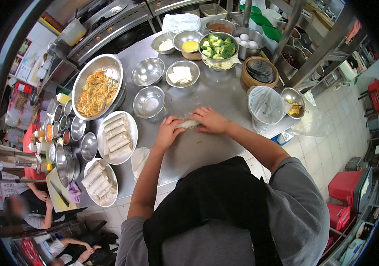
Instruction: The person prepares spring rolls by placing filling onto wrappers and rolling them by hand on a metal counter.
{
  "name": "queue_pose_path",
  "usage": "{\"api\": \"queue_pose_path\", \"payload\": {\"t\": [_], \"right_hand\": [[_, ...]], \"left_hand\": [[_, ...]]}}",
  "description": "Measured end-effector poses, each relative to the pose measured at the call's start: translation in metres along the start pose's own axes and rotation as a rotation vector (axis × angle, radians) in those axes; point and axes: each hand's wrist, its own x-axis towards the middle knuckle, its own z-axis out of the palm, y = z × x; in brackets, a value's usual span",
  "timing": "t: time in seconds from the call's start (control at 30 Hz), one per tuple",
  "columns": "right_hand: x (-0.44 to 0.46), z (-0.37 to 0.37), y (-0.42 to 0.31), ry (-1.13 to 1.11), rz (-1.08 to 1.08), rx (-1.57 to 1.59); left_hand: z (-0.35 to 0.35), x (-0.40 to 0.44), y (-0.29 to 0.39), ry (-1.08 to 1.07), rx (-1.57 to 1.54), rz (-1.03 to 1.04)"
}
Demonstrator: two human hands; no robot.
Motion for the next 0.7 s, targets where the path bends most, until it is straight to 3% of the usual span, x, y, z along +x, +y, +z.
{"api": "queue_pose_path", "payload": {"t": [0.27, 0.37, 0.53, 0.7], "right_hand": [[0.004, 0.012, 0.007, 0.019, 0.030, 0.017], [0.006, 0.019, 0.015, 0.038, 0.047, 0.081], [0.011, 0.022, 0.023, 0.002, 0.077, 0.169], [0.009, 0.021, 0.006, 0.191, 0.096, 0.095]], "left_hand": [[0.007, 0.001, -0.011, -0.049, -0.034, -0.045], [0.001, -0.001, 0.011, 0.042, 0.124, 0.019], [0.010, 0.006, 0.016, 0.066, 0.078, 0.017], [0.025, 0.012, 0.002, 0.149, -0.053, -0.024]]}}
